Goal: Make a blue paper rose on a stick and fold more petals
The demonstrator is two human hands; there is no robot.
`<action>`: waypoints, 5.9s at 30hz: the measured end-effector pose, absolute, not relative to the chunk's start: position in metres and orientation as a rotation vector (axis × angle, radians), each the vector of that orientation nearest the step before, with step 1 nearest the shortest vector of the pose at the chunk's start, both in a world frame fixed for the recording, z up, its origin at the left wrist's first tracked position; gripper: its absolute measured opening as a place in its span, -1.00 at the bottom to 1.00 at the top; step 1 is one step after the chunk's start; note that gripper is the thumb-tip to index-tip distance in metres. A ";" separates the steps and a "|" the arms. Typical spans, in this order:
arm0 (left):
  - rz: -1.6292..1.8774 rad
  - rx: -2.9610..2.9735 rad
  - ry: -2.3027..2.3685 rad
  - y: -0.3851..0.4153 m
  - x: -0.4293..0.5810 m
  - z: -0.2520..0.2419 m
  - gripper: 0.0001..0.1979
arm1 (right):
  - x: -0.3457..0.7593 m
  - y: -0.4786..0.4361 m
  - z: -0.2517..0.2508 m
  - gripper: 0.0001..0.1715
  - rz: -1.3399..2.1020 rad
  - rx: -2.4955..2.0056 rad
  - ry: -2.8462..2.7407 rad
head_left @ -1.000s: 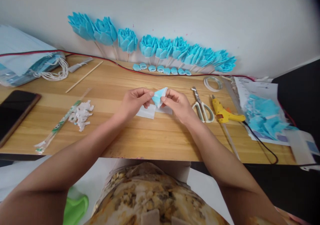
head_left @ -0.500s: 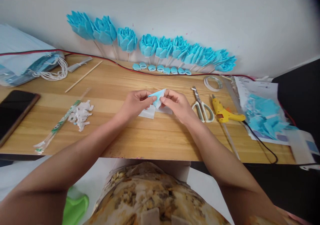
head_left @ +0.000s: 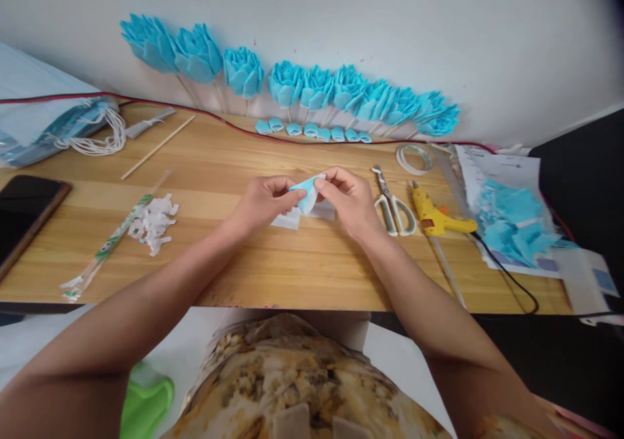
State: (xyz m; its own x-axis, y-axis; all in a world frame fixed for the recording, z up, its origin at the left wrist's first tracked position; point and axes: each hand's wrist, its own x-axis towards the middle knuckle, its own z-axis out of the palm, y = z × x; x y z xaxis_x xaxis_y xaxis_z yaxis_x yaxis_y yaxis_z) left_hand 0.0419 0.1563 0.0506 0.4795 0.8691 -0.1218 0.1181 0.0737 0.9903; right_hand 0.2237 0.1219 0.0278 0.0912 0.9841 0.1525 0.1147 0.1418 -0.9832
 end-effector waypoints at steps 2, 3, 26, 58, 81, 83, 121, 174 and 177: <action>0.726 1.354 0.926 0.158 0.041 0.048 -0.74 | 0.225 0.122 0.030 -0.81 0.910 -1.234 -1.305; 0.745 1.320 0.916 0.159 0.041 0.047 -0.73 | 0.226 0.121 0.031 -0.80 0.856 -1.234 -1.336; 0.886 0.990 0.778 0.162 0.042 0.033 -0.77 | 0.224 0.116 0.032 -0.91 0.256 -1.203 -1.869; 0.709 1.348 0.899 0.158 0.041 0.043 -0.71 | 0.220 0.119 0.034 -0.93 0.670 -1.284 -1.480; 0.783 1.331 0.824 0.159 0.040 0.039 -0.61 | 0.231 0.120 0.035 -0.71 0.053 -1.180 -1.945; 0.779 1.329 0.839 0.159 0.040 0.039 -0.65 | 0.230 0.120 0.035 -0.71 0.053 -1.159 -1.949; 0.728 1.358 0.865 0.161 0.041 0.041 -0.67 | 0.222 0.117 0.042 -0.72 0.901 -1.324 -1.531; 0.757 1.383 0.823 0.157 0.041 0.042 -0.71 | 0.220 0.118 0.035 -0.42 1.076 -1.174 -1.461; 0.753 1.404 0.858 0.158 0.039 0.044 -0.70 | 0.227 0.119 0.037 -0.45 1.150 -1.129 -1.499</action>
State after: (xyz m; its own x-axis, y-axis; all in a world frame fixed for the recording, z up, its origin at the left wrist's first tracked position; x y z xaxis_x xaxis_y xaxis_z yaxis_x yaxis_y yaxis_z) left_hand 0.0394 0.1581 0.0435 0.5078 0.8593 -0.0613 0.0507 0.0412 0.9979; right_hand 0.2265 0.1188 0.0373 -0.1712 0.9774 0.1242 0.1333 0.1479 -0.9800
